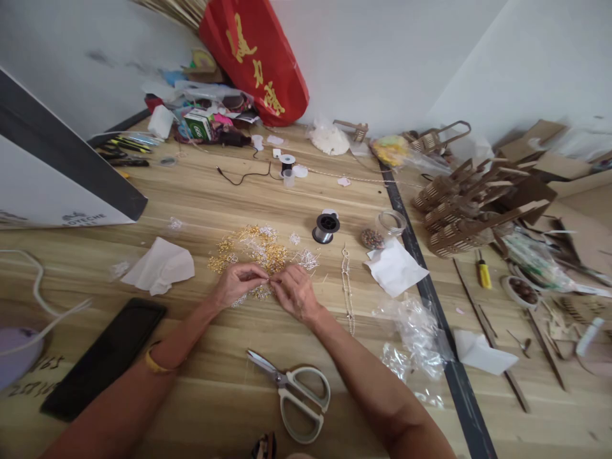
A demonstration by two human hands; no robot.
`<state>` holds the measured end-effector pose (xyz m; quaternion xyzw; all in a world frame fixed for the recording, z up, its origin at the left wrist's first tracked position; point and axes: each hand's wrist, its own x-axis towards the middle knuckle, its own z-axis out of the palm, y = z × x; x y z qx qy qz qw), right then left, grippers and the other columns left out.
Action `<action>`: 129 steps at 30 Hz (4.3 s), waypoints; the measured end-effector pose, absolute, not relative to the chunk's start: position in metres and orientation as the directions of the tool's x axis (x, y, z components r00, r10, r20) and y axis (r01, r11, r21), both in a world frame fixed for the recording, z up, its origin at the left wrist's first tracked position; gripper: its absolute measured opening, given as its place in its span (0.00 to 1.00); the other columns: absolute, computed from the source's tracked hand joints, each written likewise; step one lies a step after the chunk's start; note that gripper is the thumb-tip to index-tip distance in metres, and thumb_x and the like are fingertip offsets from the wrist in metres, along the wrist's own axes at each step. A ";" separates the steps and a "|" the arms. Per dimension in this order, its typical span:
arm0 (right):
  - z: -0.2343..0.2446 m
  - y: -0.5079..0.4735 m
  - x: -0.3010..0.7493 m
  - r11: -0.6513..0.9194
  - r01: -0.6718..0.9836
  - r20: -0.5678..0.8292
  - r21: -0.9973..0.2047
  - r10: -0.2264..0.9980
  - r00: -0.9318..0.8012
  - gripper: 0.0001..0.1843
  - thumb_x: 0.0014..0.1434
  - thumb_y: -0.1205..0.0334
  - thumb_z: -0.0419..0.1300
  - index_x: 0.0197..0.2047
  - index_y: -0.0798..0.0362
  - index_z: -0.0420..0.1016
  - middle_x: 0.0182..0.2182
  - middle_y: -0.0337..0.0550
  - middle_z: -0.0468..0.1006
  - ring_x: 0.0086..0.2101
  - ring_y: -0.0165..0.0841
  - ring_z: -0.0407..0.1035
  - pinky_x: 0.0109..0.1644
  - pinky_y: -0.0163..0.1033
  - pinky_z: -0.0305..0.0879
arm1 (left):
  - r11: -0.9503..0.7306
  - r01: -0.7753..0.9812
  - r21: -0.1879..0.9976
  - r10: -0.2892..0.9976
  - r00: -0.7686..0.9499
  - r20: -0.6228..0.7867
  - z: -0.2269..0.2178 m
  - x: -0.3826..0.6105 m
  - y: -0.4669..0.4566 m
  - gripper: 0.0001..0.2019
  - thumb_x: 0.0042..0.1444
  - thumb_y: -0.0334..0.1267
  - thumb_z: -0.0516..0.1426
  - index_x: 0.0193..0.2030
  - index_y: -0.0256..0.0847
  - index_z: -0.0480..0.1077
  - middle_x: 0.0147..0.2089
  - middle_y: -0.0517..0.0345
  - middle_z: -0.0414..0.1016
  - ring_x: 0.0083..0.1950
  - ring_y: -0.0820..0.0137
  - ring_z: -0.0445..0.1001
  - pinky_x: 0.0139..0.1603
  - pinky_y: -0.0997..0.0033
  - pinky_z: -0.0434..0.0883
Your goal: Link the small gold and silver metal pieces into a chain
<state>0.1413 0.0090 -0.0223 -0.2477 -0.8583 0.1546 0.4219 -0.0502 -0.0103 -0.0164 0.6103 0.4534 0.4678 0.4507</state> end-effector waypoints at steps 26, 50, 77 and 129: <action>-0.021 0.009 0.142 0.808 0.300 0.637 -0.507 0.586 -0.501 0.02 0.64 0.66 0.55 0.39 0.51 0.68 0.31 0.43 0.75 0.34 0.35 0.67 0.39 0.42 0.65 | -0.153 0.132 0.979 0.981 0.141 0.135 -0.011 -0.050 -0.011 0.06 0.49 0.37 0.64 0.31 0.36 0.79 0.31 0.53 0.80 0.33 0.70 0.76 0.37 0.73 0.70; -0.022 0.009 0.142 0.797 0.303 0.618 -0.522 0.598 -0.510 0.03 0.64 0.65 0.54 0.40 0.50 0.69 0.32 0.43 0.76 0.33 0.35 0.68 0.39 0.43 0.66 | -0.126 0.138 0.982 0.984 0.146 0.106 -0.010 -0.049 -0.011 0.08 0.49 0.40 0.65 0.31 0.35 0.78 0.30 0.53 0.80 0.32 0.70 0.75 0.35 0.73 0.71; -0.025 0.010 0.142 0.804 0.282 0.610 -0.523 0.585 -0.534 0.04 0.64 0.65 0.56 0.41 0.50 0.71 0.33 0.43 0.78 0.34 0.33 0.69 0.41 0.43 0.67 | -0.153 0.147 0.977 0.978 0.164 0.129 -0.012 -0.050 -0.011 0.05 0.49 0.35 0.63 0.31 0.36 0.78 0.31 0.53 0.79 0.33 0.70 0.75 0.35 0.73 0.70; -0.023 0.010 0.142 0.816 0.301 0.628 -0.494 0.574 -0.525 0.03 0.64 0.67 0.55 0.41 0.51 0.69 0.33 0.44 0.76 0.34 0.34 0.68 0.40 0.43 0.66 | -0.237 0.190 0.953 0.966 0.153 0.210 -0.014 -0.050 -0.010 0.05 0.51 0.36 0.63 0.31 0.36 0.77 0.32 0.53 0.80 0.34 0.69 0.76 0.38 0.71 0.70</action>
